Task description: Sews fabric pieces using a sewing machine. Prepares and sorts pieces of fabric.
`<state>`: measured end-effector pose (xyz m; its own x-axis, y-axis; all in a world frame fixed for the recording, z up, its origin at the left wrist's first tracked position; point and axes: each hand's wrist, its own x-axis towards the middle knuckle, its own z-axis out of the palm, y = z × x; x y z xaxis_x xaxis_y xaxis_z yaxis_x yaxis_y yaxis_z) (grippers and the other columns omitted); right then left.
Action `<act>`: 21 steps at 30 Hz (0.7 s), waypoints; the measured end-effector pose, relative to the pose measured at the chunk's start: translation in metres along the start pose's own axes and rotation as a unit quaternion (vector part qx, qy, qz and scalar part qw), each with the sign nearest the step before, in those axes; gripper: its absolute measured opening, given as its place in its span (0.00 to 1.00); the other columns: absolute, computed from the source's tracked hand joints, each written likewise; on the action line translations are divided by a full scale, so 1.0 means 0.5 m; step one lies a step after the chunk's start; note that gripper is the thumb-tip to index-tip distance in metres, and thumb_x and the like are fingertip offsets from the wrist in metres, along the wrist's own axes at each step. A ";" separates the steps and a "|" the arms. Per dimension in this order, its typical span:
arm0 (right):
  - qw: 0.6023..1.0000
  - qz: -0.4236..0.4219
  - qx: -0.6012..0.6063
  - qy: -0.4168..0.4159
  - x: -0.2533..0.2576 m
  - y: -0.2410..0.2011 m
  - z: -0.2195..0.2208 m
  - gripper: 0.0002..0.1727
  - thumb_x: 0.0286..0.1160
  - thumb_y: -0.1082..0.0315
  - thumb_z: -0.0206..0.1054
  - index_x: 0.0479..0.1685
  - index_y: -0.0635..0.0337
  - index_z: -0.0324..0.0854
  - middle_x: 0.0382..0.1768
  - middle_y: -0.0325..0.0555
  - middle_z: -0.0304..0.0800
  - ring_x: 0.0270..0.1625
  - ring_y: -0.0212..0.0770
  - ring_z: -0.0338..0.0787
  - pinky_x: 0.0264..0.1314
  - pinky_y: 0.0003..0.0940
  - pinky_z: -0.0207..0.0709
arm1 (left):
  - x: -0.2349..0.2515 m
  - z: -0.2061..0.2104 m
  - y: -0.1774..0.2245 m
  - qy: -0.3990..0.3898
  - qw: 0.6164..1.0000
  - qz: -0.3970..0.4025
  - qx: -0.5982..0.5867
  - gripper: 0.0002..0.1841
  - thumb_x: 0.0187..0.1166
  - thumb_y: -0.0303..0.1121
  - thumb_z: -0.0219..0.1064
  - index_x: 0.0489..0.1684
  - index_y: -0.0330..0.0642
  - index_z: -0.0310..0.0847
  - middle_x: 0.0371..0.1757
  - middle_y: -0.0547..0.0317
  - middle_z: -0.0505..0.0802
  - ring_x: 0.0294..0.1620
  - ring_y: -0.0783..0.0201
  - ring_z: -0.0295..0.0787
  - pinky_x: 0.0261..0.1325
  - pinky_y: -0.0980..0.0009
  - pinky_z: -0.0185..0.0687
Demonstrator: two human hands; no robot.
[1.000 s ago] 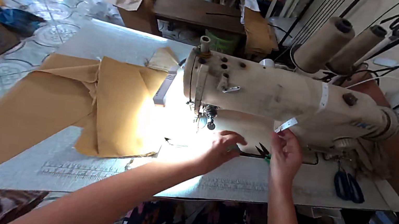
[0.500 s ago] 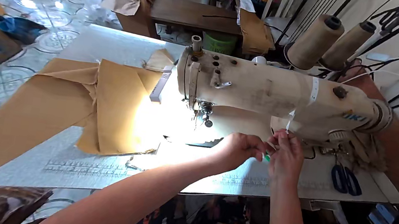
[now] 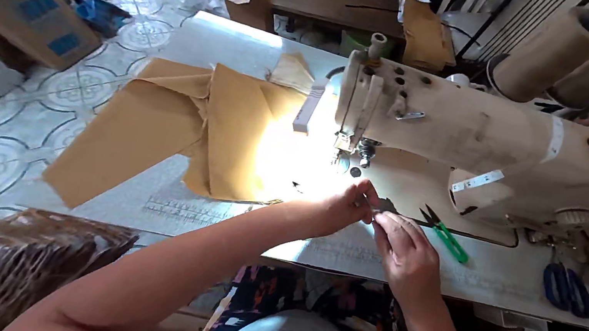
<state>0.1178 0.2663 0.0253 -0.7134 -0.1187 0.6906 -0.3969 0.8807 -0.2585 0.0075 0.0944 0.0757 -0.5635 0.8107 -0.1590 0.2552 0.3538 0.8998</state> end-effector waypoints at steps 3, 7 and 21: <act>0.999 -0.044 -0.016 -0.020 0.015 0.003 0.009 0.07 0.79 0.70 0.68 0.44 0.59 0.93 0.44 0.50 0.97 0.52 0.45 0.96 0.59 0.31 0.87 | -0.006 -0.014 -0.019 0.004 1.000 0.008 0.005 0.10 0.87 0.29 0.62 0.58 0.33 0.78 0.44 0.57 0.91 0.44 0.77 0.86 0.53 0.78 0.82; 0.997 -0.067 -0.026 -0.035 0.037 0.007 0.039 0.08 0.80 0.68 0.68 0.45 0.59 0.93 0.42 0.50 0.96 0.50 0.45 0.95 0.55 0.30 0.87 | -0.009 -0.034 -0.060 0.012 0.998 0.022 -0.057 0.10 0.85 0.27 0.63 0.58 0.33 0.77 0.39 0.62 0.91 0.40 0.79 0.88 0.52 0.79 0.83; 0.976 0.184 0.027 -0.109 0.132 0.035 0.170 0.08 0.75 0.73 0.69 0.46 0.67 0.89 0.45 0.56 0.93 0.52 0.53 0.94 0.56 0.48 0.87 | 0.007 -0.122 -0.135 0.115 0.913 0.006 0.390 0.05 0.77 0.34 0.74 0.37 0.44 0.93 0.43 0.53 0.94 0.51 0.51 0.91 0.55 0.49 0.83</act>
<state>0.0145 0.2347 0.0090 -0.9172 0.1017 0.3852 -0.1159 0.8570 -0.5022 -0.0596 0.0447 0.0395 -0.6849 0.7283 0.0198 0.6938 0.6437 0.3231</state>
